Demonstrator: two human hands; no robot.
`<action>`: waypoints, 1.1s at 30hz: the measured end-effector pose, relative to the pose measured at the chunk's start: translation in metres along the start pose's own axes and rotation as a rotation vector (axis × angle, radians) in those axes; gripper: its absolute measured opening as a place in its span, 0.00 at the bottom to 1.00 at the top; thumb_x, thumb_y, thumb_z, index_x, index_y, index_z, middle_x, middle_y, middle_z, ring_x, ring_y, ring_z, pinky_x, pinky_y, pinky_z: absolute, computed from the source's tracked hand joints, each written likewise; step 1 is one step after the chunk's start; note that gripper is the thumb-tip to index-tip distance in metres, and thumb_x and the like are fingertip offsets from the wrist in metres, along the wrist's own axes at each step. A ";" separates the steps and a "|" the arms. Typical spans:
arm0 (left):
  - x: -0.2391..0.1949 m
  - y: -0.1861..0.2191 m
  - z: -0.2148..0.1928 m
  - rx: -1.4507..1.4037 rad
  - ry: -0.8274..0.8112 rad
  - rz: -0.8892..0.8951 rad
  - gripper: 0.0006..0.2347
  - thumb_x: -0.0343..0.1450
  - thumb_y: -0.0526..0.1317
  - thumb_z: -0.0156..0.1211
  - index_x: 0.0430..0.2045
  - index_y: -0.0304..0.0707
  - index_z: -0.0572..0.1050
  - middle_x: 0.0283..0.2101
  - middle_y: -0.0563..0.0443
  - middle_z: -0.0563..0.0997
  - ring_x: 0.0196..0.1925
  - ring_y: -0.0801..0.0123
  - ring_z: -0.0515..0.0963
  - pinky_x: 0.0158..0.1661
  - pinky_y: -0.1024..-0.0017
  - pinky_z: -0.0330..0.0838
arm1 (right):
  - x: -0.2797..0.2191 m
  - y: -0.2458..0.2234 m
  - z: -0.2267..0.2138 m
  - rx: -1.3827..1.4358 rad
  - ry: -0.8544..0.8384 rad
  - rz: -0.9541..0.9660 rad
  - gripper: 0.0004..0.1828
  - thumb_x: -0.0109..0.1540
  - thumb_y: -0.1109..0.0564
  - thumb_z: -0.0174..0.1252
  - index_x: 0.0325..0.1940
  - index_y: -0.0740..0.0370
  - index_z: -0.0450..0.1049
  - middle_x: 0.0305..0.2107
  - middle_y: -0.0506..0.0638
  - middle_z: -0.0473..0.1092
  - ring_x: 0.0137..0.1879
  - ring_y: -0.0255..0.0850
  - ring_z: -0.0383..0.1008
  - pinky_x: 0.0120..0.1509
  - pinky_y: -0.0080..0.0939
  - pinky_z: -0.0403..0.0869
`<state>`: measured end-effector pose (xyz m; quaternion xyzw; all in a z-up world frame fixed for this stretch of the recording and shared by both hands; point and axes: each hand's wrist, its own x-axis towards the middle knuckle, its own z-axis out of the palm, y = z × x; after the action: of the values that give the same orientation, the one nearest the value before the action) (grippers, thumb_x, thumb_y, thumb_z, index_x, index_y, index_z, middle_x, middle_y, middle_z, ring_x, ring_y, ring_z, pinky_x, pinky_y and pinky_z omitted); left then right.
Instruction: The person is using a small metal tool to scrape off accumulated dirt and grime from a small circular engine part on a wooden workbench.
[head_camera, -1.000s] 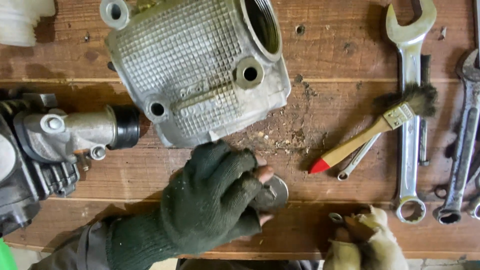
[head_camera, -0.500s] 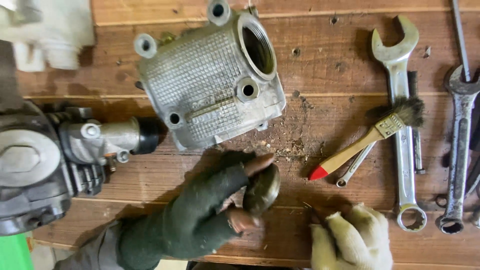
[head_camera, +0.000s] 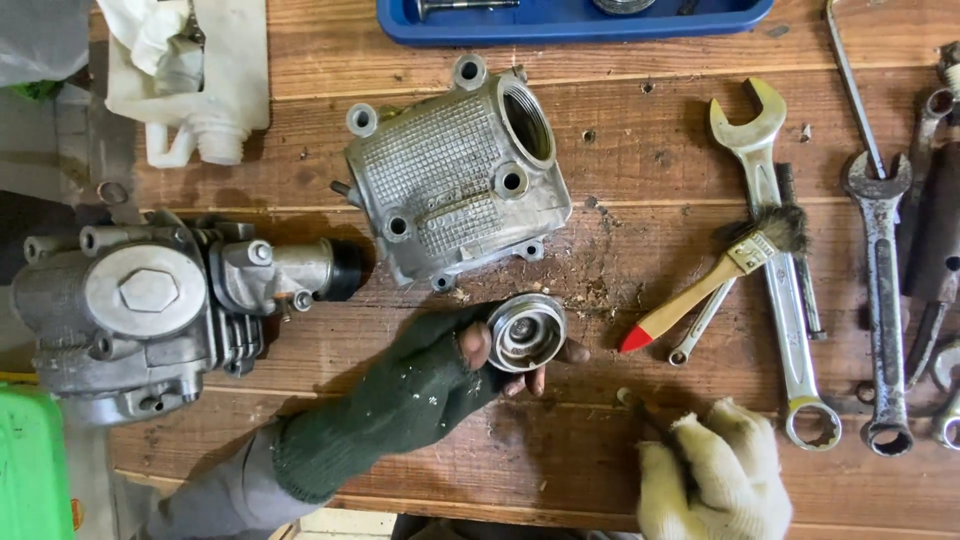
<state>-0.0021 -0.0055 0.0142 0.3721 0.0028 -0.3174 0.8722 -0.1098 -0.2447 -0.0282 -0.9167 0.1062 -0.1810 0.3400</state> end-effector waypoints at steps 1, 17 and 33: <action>-0.001 -0.003 -0.001 -0.013 0.018 -0.002 0.27 0.75 0.50 0.58 0.57 0.15 0.69 0.52 0.25 0.79 0.43 0.60 0.79 0.43 0.71 0.72 | 0.000 -0.001 -0.001 0.007 -0.006 -0.001 0.14 0.45 0.66 0.68 0.34 0.64 0.77 0.41 0.64 0.72 0.47 0.55 0.75 0.56 0.44 0.74; 0.005 -0.008 -0.011 -0.182 0.009 -0.078 0.29 0.73 0.51 0.62 0.60 0.23 0.66 0.55 0.21 0.76 0.43 0.59 0.79 0.40 0.74 0.72 | -0.006 0.016 0.002 -0.045 -0.016 -0.124 0.15 0.45 0.61 0.71 0.35 0.60 0.78 0.39 0.59 0.74 0.48 0.58 0.76 0.55 0.50 0.75; 0.005 -0.004 -0.010 -0.148 0.018 -0.050 0.31 0.74 0.56 0.59 0.57 0.20 0.67 0.47 0.26 0.79 0.41 0.60 0.80 0.40 0.74 0.72 | 0.009 -0.005 0.002 0.012 -0.022 -0.132 0.12 0.43 0.67 0.67 0.28 0.63 0.76 0.33 0.60 0.73 0.42 0.57 0.72 0.55 0.50 0.74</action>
<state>0.0023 -0.0039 0.0034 0.3092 0.0435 -0.3348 0.8891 -0.1000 -0.2424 -0.0236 -0.9215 0.0408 -0.1936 0.3341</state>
